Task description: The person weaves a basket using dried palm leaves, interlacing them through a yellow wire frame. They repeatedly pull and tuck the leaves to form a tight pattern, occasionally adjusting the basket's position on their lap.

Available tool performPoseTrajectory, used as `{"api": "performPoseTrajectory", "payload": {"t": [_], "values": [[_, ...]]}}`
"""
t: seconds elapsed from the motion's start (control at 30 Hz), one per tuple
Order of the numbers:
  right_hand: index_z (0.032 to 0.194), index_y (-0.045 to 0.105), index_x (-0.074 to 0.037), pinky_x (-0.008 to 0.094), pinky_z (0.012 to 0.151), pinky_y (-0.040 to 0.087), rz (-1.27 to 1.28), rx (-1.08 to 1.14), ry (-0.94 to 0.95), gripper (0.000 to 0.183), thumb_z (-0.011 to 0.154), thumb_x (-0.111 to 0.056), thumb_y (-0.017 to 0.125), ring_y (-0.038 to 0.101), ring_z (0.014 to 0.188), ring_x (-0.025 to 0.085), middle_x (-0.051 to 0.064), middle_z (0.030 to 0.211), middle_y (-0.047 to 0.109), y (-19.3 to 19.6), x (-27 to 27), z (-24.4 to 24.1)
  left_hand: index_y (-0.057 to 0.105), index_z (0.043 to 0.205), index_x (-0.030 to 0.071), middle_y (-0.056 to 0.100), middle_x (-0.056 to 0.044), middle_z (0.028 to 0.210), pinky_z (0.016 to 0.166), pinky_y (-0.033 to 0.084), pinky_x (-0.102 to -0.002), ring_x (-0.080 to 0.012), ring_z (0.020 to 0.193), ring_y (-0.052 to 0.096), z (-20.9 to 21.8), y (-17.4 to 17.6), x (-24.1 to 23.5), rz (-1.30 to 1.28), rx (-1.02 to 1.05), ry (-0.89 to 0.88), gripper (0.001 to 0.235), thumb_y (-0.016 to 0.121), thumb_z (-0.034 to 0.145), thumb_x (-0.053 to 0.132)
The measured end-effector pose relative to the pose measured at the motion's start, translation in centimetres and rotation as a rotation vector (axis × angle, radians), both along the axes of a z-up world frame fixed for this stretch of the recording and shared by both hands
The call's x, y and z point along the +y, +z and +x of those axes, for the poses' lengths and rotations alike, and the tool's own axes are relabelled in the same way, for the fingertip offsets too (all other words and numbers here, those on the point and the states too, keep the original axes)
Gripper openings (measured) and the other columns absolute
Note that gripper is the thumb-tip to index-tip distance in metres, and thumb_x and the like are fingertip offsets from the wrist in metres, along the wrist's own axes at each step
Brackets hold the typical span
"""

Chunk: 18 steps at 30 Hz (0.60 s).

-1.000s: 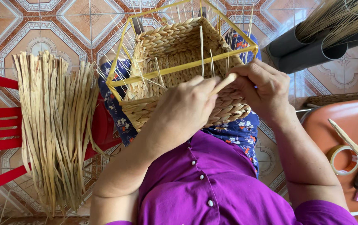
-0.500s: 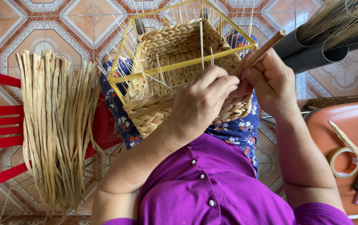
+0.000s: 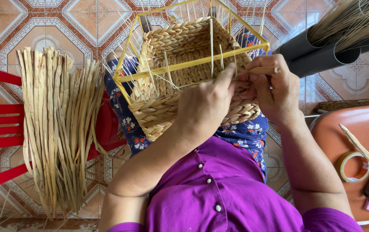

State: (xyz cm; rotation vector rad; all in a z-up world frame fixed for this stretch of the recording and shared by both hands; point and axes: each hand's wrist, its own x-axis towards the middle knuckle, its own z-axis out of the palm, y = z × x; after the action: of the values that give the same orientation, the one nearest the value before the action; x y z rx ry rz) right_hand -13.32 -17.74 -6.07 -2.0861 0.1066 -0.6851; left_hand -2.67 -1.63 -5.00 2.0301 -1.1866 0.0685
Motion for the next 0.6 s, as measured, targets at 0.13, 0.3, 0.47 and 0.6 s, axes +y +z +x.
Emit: {"api": "performPoseTrajectory", "payload": {"t": [0.13, 0.3, 0.47, 0.6], "values": [[0.115, 0.056, 0.000, 0.020, 0.064, 0.055, 0.303, 0.055, 0.014, 0.004, 0.111, 0.002, 0.057, 0.065, 0.077, 0.004, 0.003, 0.100, 0.067, 0.6, -0.4, 0.0, 0.066, 0.099, 0.008, 0.072, -0.005, 0.071, 0.043, 0.053, -0.029, -0.0136, 0.054, 0.068, 0.1, -1.3, -1.1, -0.106, -0.047, -0.053, 0.010, 0.073, 0.102, 0.014], [0.107, 0.069, -0.002, 0.026, 0.066, 0.054, -0.102, 0.144, -0.089, 0.007, 0.103, 0.004, 0.071, 0.068, 0.078, 0.010, 0.005, 0.094, 0.073, 1.6, 0.7, 0.6, 0.062, 0.114, 0.005, 0.073, -0.009, 0.088, 0.056, 0.058, -0.028, -0.0147, 0.068, 0.071, -1.2, -1.6, 1.0, -0.227, -0.165, -0.174, 0.009, 0.068, 0.108, 0.010], [0.107, 0.068, -0.002, 0.034, 0.072, 0.055, -0.482, 0.156, -0.003, 0.013, 0.096, 0.003, 0.074, 0.070, 0.079, 0.024, 0.010, 0.090, 0.070, 3.4, 1.1, 0.9, 0.065, 0.128, 0.001, 0.075, -0.007, 0.081, 0.047, 0.054, -0.030, -0.0132, 0.058, 0.069, -1.9, -1.6, 2.8, -0.213, -0.040, 0.004, 0.035, 0.075, 0.101, 0.020], [0.108, 0.058, 0.001, 0.029, 0.067, 0.057, -0.229, 0.105, 0.073, 0.016, 0.096, 0.004, 0.069, 0.072, 0.082, 0.020, 0.016, 0.105, 0.074, 3.6, 1.3, 0.7, 0.059, 0.130, 0.013, 0.077, -0.004, 0.093, 0.056, 0.059, -0.024, -0.0105, 0.071, 0.074, -0.6, -1.8, 4.7, -0.223, -0.041, 0.085, 0.024, 0.070, 0.110, 0.020]]}}
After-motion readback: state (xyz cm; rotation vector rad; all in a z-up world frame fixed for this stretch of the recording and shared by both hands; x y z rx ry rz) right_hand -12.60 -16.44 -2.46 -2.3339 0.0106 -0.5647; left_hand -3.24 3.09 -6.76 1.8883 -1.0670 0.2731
